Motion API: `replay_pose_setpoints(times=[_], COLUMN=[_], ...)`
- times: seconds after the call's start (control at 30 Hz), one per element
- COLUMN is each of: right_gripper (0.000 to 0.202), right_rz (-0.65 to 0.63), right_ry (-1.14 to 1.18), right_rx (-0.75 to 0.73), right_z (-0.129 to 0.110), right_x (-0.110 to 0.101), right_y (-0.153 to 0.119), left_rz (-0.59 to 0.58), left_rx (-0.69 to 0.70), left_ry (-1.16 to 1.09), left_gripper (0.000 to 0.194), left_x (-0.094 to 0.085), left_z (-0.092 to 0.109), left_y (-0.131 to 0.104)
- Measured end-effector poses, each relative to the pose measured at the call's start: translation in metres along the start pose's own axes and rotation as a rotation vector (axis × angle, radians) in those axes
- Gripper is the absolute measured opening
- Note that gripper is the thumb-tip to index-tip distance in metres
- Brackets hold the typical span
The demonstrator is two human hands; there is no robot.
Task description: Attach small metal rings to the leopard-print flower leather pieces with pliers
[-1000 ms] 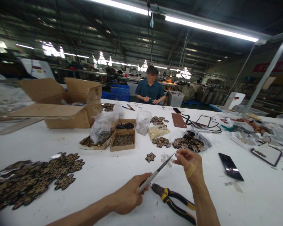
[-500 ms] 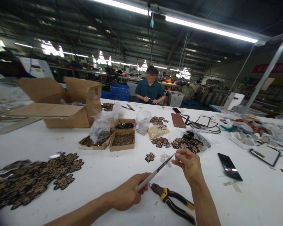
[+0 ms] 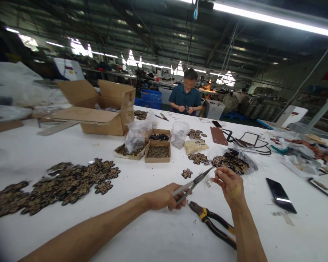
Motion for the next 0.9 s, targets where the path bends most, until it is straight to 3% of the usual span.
replay_pose_setpoints(times=[0.1,0.17,0.27,0.43,0.63,0.8,0.9], right_gripper=[0.039,0.039,0.033,0.040,0.040,0.031,0.014], right_rz=[0.001,-0.080,-0.224,-0.324,-0.435,-0.487,-0.502], right_ry=[-0.370,-0.529,-0.707,-0.963,-1.145,-1.136,-1.066], right_rx=[-0.076,-0.073,-0.092,-0.205,-0.276,-0.290,-0.292], right_z=[0.014,0.024,0.036,0.046,0.057,0.055,0.050], right_x=[-0.001,0.010,0.037,0.091,0.138,0.151,0.150], right_y=[0.005,0.009,0.016,0.031,0.036,0.034,0.029], left_rz=[-0.014,-0.041,-0.080,-0.049,-0.019,-0.007,0.007], left_rx=[0.046,0.069,0.096,0.136,0.135,0.133,0.118], left_ry=[-0.210,-0.341,-0.492,-0.611,-0.613,-0.614,-0.618], left_gripper=[0.048,0.057,0.063,0.060,0.068,0.066,0.068], left_x=[-0.005,-0.010,-0.018,-0.029,-0.036,-0.038,-0.037], left_z=[-0.004,-0.008,-0.014,-0.023,-0.035,-0.040,-0.041], left_y=[0.000,-0.002,-0.004,-0.007,-0.005,-0.002,-0.002])
Point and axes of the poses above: each hand's wrist, its own y-axis towards the middle knuckle, its own x-axis out of the palm, z = x × y, the point moved 4 cm from there along y, towards the middle knuckle, and after that the axes turned 6 degrees about z, right-handed, at the moved point
